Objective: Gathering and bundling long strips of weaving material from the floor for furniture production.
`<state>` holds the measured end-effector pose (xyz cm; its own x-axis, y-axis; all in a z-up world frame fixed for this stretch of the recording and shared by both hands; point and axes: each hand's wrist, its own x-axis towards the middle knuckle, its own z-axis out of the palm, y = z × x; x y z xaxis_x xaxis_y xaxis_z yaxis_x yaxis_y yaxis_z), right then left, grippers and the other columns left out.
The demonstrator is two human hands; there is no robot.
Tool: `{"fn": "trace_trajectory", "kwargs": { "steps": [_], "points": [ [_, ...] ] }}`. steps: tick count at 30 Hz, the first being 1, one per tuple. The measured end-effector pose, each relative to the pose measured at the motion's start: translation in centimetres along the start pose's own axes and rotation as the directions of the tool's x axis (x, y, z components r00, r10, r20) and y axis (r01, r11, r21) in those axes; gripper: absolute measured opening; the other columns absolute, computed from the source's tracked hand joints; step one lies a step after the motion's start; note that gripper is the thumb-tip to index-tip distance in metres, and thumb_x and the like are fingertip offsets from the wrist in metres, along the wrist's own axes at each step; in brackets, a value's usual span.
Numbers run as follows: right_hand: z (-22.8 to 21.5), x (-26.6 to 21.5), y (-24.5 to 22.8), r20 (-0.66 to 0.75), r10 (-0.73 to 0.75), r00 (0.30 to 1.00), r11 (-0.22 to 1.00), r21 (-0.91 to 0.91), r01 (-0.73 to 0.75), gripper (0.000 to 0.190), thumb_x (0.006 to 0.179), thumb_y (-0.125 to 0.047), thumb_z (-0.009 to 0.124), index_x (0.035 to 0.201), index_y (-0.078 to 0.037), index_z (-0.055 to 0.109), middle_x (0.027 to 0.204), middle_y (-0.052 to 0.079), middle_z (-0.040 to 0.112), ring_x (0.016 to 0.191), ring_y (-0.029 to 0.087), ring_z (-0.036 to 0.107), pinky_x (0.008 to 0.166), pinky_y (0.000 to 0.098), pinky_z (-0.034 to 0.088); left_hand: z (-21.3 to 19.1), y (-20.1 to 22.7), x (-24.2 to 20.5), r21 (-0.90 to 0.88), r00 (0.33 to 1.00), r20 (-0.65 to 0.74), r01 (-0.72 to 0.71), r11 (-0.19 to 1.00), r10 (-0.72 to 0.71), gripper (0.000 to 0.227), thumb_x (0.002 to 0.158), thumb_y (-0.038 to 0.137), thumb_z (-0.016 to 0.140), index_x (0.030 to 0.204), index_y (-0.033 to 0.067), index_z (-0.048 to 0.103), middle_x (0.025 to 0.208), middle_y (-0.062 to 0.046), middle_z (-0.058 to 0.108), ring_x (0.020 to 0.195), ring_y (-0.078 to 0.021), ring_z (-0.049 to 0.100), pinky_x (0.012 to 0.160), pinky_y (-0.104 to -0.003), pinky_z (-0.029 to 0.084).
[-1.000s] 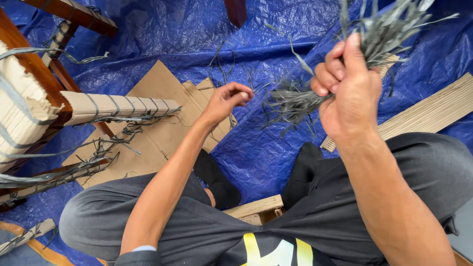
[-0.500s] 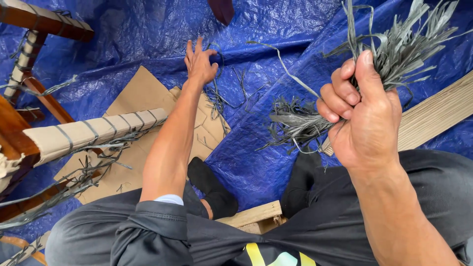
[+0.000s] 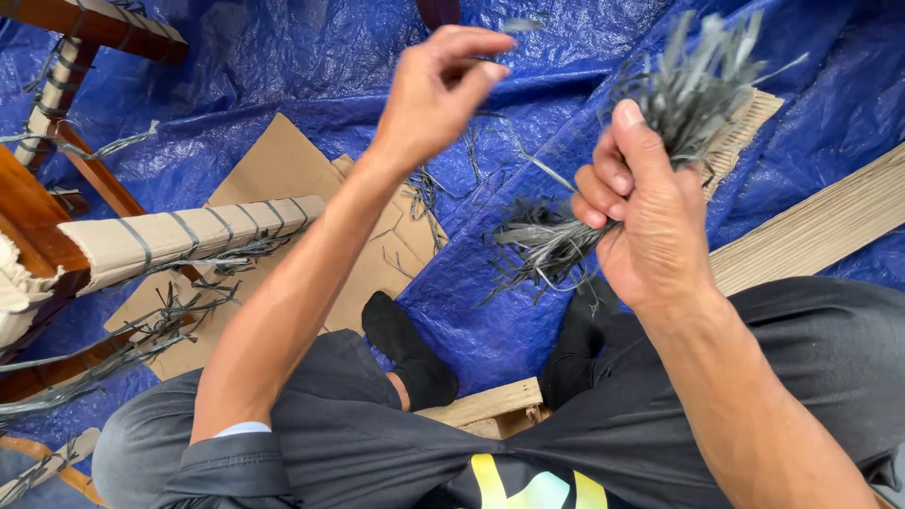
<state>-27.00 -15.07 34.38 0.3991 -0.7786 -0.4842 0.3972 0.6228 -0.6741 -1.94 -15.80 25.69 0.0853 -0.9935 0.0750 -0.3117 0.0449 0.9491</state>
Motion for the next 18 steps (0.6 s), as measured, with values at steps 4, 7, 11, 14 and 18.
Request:
{"fn": "trace_trajectory", "kwargs": {
  "steps": [4,7,11,14,18],
  "points": [
    [0.8,0.3,0.1,-0.047,0.008,0.999,1.000,0.010,-0.007,0.038,0.099,-0.047,0.065,0.104,-0.009,0.065,0.074,-0.006,0.040,0.061,0.005,0.038,0.055,0.0239,0.033,1.1,9.5,-2.0,-0.062,0.973,0.202,-0.097,0.993,0.108,0.018,0.101,0.005,0.067,0.118,0.0046,0.074,0.117,-0.007,0.071,0.103,-0.0152,0.071,0.090,-0.029,0.059],
    [0.1,0.7,0.3,-0.069,-0.010,0.998,0.999,-0.034,0.008,0.034,0.100,-0.041,0.068,0.109,-0.008,0.068,0.077,-0.007,0.043,0.064,0.004,0.039,0.057,0.0239,0.033,1.2,11.0,-3.1,-0.040,0.913,0.294,-0.284,0.958,0.283,0.016,0.099,0.004,0.070,0.114,0.0044,0.076,0.114,-0.007,0.075,0.111,-0.0186,0.073,0.100,-0.033,0.059],
    [-0.9,0.8,0.9,-0.037,-0.122,0.992,0.992,-0.030,0.121,0.031,0.106,-0.038,0.066,0.100,-0.008,0.060,0.080,-0.004,0.046,0.066,0.007,0.040,0.059,0.0257,0.035,0.3,9.6,-3.4,-0.075,0.877,0.374,-0.296,0.952,0.302,0.018,0.096,0.005,0.071,0.113,0.0052,0.076,0.112,-0.008,0.076,0.109,-0.0201,0.073,0.099,-0.035,0.059],
    [-1.5,0.7,0.6,-0.029,-0.169,0.985,0.985,0.018,0.169,0.034,0.111,-0.040,0.060,0.095,-0.009,0.056,0.081,-0.002,0.045,0.068,0.009,0.041,0.062,0.0269,0.037,-0.7,4.0,-3.1,-0.210,0.868,0.429,-0.175,0.962,0.251,0.016,0.103,0.006,0.069,0.117,0.0053,0.075,0.119,-0.008,0.074,0.114,-0.0207,0.071,0.103,-0.035,0.057],
    [-1.9,0.4,0.0,-0.044,-0.248,0.968,0.969,-0.006,0.248,0.039,0.115,-0.041,0.056,0.092,-0.010,0.049,0.090,0.002,0.049,0.076,0.013,0.044,0.069,0.0307,0.041,-3.2,-12.8,-5.0,0.193,0.985,-0.049,0.173,0.966,-0.167,0.021,0.094,0.013,0.070,0.114,0.0093,0.076,0.115,-0.009,0.073,0.107,-0.0232,0.070,0.095,-0.036,0.056]
  ]
}}
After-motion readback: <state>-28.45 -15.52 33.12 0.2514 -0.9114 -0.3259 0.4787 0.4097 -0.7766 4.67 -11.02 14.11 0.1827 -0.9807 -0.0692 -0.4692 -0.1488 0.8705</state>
